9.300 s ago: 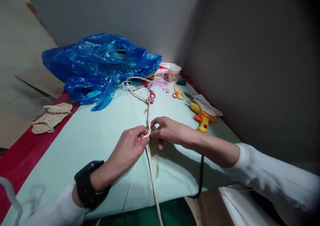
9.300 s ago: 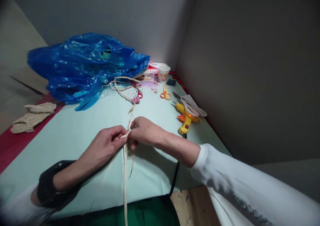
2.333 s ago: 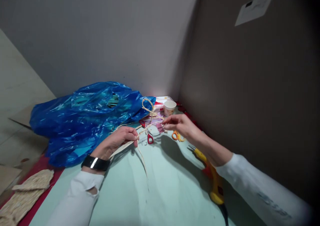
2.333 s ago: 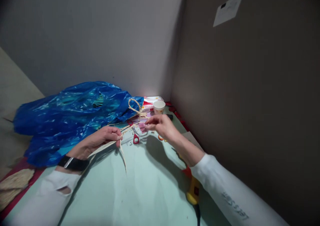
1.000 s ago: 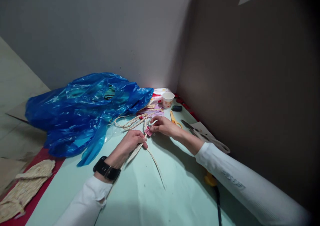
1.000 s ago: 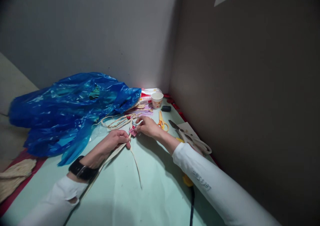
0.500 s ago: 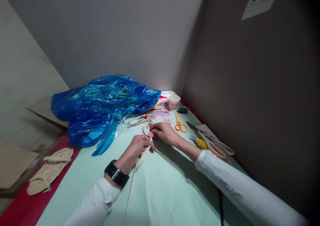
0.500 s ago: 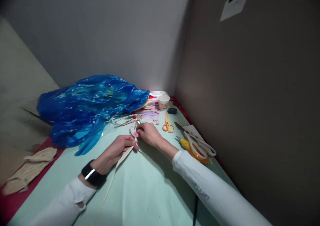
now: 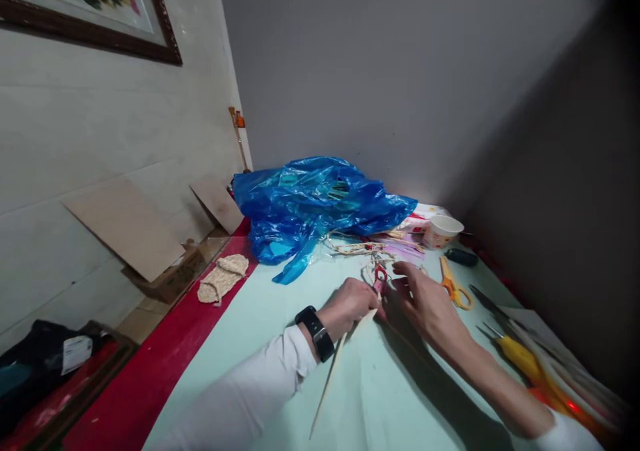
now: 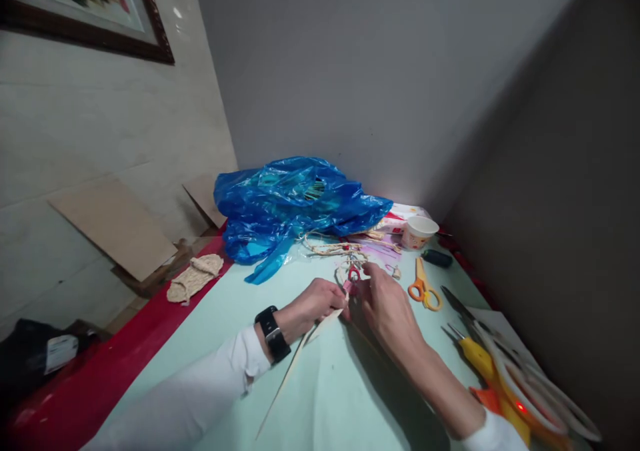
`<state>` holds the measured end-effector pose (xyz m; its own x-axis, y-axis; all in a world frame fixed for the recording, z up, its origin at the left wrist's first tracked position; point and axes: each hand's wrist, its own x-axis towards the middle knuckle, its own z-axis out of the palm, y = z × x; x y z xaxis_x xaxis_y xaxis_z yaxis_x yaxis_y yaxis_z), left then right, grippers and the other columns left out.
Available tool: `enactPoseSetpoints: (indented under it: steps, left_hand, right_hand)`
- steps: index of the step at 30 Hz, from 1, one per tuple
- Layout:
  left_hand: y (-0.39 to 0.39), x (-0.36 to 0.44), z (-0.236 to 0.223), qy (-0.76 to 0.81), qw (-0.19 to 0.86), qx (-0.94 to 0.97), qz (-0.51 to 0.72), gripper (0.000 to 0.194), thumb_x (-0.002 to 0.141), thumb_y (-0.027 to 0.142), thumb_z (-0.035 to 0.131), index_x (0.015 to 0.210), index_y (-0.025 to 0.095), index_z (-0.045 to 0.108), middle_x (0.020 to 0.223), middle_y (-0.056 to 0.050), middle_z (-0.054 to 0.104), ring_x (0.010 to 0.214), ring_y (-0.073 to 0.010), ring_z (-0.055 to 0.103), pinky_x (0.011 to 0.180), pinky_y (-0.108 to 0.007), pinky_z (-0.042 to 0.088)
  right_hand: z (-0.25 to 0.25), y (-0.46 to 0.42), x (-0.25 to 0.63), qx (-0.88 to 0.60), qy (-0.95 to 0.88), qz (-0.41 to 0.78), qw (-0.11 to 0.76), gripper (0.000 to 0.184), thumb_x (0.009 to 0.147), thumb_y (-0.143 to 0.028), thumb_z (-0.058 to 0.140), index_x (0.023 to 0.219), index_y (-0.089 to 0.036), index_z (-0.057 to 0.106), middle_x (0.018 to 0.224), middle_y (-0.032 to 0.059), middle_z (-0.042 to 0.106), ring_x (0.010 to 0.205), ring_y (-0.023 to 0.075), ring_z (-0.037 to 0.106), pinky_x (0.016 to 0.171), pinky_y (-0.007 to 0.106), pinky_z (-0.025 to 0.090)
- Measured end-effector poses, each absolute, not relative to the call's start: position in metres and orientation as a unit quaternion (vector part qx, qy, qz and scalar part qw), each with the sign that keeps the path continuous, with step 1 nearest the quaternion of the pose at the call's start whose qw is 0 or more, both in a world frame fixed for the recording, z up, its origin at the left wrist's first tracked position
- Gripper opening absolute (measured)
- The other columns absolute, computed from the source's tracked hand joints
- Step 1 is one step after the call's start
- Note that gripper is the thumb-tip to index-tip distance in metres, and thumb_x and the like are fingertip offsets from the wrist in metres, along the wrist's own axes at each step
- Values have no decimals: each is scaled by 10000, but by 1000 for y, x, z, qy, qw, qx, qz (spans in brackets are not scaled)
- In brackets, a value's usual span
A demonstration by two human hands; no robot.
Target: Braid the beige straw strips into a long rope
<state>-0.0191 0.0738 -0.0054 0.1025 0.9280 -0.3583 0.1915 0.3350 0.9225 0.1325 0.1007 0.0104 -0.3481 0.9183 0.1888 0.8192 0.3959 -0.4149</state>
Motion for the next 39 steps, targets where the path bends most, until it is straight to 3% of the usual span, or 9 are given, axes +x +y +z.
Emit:
enactPoseSetpoints:
  steps: [4,8,10,14,18,21,27,33,39]
  left_hand:
    - [74,-21,1,580,598,479,275,347,886,322,589,1192,160,573,1208,-97,596,988,-216,616,809,-412,536]
    - [75,-22,-2,569,601,506,244,350,894,329,578,1201,161,563,1207,-97,593,1001,-221,613,828,-427,531]
    - [77,-23,-4,563,594,525,232,350,898,333,572,1204,163,559,1201,-95,594,1002,-221,613,834,-433,529]
    - [78,-23,-6,560,564,566,219,332,900,338,569,1179,158,570,1161,-88,610,959,-207,624,805,-412,538]
    - [73,-19,-6,565,499,612,239,200,906,292,547,1018,138,607,937,-44,643,773,-153,618,680,-318,523]
    - [69,-15,-4,571,432,648,258,92,876,187,512,868,150,596,804,-27,625,734,-158,587,657,-285,469]
    - [59,-9,6,579,305,715,245,111,835,115,439,844,189,521,813,-55,615,822,-227,572,745,-333,403]
    - [54,-11,19,565,235,765,204,118,854,138,416,819,202,509,797,-66,640,772,-222,595,680,-293,385]
    - [57,-16,21,579,175,778,168,187,846,185,444,720,200,582,718,-69,665,722,-227,603,642,-283,346]
  right_hand:
    - [14,77,136,-571,-771,193,205,313,892,-275,370,1023,-105,598,939,173,674,811,253,611,710,326,395]
    - [12,63,123,-563,-760,265,189,302,926,-271,352,870,-158,627,834,82,690,753,172,605,666,249,387]
    - [9,65,118,-571,-745,291,185,307,925,-264,366,779,-161,616,690,47,662,630,142,572,612,231,365]
    - [5,67,116,-586,-721,303,212,324,914,-273,405,686,-153,602,646,44,623,600,129,508,580,235,313]
    - [1,60,119,-577,-715,306,251,337,896,-257,440,623,-154,608,628,27,612,607,120,488,600,229,307]
    - [-3,57,120,-574,-706,308,278,363,884,-199,420,588,-152,624,566,9,588,575,107,475,607,219,311]
    - [-5,57,119,-584,-683,298,323,334,835,-189,459,557,-134,637,496,2,556,519,97,447,550,218,287]
    - [-1,55,120,-571,-681,313,334,315,796,-169,455,600,-126,697,503,3,578,487,91,428,516,219,277]
    - [-5,57,119,-581,-670,312,342,288,760,-168,485,520,-128,641,447,-23,423,491,88,299,507,248,207]
